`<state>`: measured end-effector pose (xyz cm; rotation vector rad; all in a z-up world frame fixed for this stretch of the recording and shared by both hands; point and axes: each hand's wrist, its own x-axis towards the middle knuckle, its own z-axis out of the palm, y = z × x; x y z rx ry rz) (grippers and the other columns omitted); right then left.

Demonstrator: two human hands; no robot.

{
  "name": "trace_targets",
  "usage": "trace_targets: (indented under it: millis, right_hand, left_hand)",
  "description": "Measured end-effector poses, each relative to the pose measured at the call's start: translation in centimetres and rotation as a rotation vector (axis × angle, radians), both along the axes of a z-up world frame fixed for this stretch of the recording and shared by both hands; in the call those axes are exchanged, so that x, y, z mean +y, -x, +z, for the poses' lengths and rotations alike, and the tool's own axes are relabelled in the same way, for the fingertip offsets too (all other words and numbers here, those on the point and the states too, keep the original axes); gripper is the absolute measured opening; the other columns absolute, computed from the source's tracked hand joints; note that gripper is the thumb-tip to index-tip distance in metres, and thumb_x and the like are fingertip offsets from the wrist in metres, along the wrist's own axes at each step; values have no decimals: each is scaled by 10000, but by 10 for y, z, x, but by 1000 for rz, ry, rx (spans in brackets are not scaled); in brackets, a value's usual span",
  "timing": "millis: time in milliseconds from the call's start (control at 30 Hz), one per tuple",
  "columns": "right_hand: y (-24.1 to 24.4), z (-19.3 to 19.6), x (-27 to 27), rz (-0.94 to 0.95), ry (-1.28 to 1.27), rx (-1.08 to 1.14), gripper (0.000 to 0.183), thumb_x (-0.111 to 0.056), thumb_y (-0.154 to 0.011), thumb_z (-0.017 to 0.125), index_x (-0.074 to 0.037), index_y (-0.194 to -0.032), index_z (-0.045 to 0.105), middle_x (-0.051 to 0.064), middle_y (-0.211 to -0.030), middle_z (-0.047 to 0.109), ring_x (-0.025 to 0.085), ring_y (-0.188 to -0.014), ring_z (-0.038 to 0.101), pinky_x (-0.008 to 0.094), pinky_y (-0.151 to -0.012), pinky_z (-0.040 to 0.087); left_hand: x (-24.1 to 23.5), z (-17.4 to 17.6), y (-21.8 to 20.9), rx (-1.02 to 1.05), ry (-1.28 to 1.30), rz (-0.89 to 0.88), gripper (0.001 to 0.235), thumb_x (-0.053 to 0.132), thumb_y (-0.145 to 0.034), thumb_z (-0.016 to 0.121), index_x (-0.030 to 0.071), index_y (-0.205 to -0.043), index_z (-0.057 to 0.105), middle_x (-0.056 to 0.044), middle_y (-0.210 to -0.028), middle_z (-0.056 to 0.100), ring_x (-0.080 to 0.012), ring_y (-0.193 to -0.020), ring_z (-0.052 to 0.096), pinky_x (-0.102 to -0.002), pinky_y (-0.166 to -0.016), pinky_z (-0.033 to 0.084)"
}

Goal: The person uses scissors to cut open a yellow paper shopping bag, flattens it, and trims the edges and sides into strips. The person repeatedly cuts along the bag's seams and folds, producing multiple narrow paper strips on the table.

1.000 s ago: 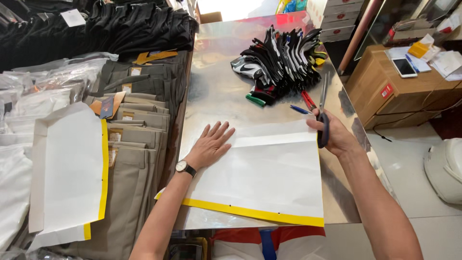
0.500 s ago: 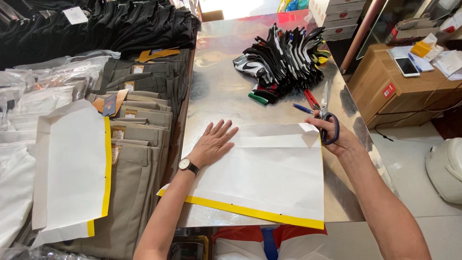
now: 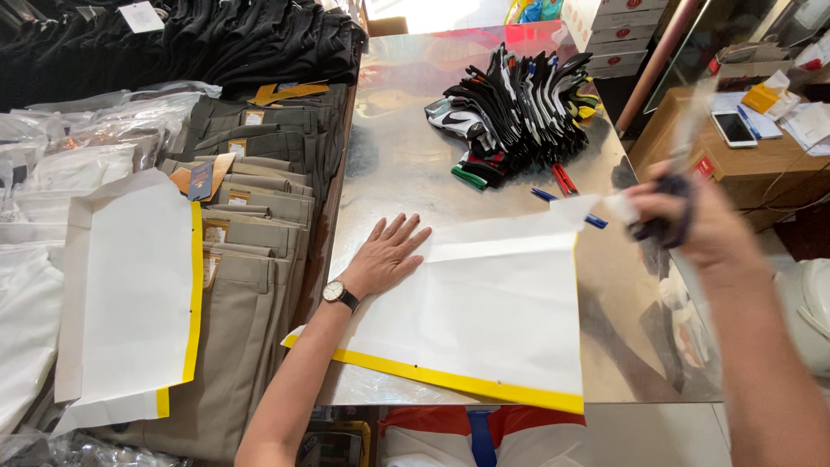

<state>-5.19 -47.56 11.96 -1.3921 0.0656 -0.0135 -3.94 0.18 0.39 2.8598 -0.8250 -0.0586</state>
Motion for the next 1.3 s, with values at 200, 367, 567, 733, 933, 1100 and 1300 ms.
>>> trace_targets:
  millis: [200, 367, 567, 733, 933, 1100, 1300]
  right_hand:
    - [-11, 31, 1, -90, 373, -110, 457, -12, -869, 813, -94, -1203, 512, 152, -1009, 714, 244, -829, 709, 388, -652, 600]
    - [-52, -3, 100, -40, 943, -626, 240, 37, -991, 701, -47, -1188, 593, 157, -964, 723, 208, -962, 790, 371, -767, 616]
    - [33, -61, 118, 204, 1408, -453, 300, -115, -826, 734, -85, -1097, 607, 146, -835, 702, 341, -822, 703, 465, -760, 547]
    - [58, -74, 81, 95, 1238, -121, 402, -247, -916, 739, -90, -1251, 584, 170, -961, 713, 367, -896, 689, 468, -767, 516]
    - [52, -76, 62, 93, 886, -332, 403, -176, -919, 799, -51, -1269, 643, 130, -1059, 736, 277, -956, 680, 410, -836, 538]
    - [56, -62, 50, -74, 329, -109, 555, -248, -885, 792, -87, -1387, 620, 19, -908, 701, 83, -676, 694, 257, -543, 593]
    - [101, -46, 38, -136, 622, -127, 439, -285, -970, 756, -41, -1326, 678, 16, -734, 526, 76, -607, 511, 251, -520, 460]
  left_hand:
    - [-1, 2, -4, 7, -4, -41, 608, 562, -1052, 244, 330, -1614, 255, -38, -1710, 140, -239, -1567, 48, -446, -1269, 20]
    - [-8, 3, 7, -109, -85, -59, 567, 507, -1087, 321, 295, -1614, 316, -118, -1671, 242, -296, -1549, 160, -473, -1261, 77]
    - [-12, -21, 17, -128, 31, 58, 517, 447, -1088, 372, 296, -1582, 382, -100, -1589, 390, -337, -1477, 305, -458, -1252, 176]
    - [-4, -36, 14, -277, 121, 11, 543, 445, -1085, 388, 265, -1597, 381, -144, -1617, 386, -381, -1494, 285, -491, -1224, 182]
    - [-46, 3, -3, 50, -247, 171, 563, 448, -1008, 512, 145, -1479, 458, -162, -1486, 445, -406, -1401, 333, -578, -1132, 239]
    - [-168, -11, -25, -292, 340, -196, 502, 349, -955, 697, 41, -1337, 588, -164, -1370, 583, -316, -1267, 521, -535, -1079, 378]
    - [-248, -31, -45, 13, 524, -191, 355, 358, -886, 776, 74, -1087, 703, -79, -1098, 688, -272, -1073, 590, -469, -929, 431]
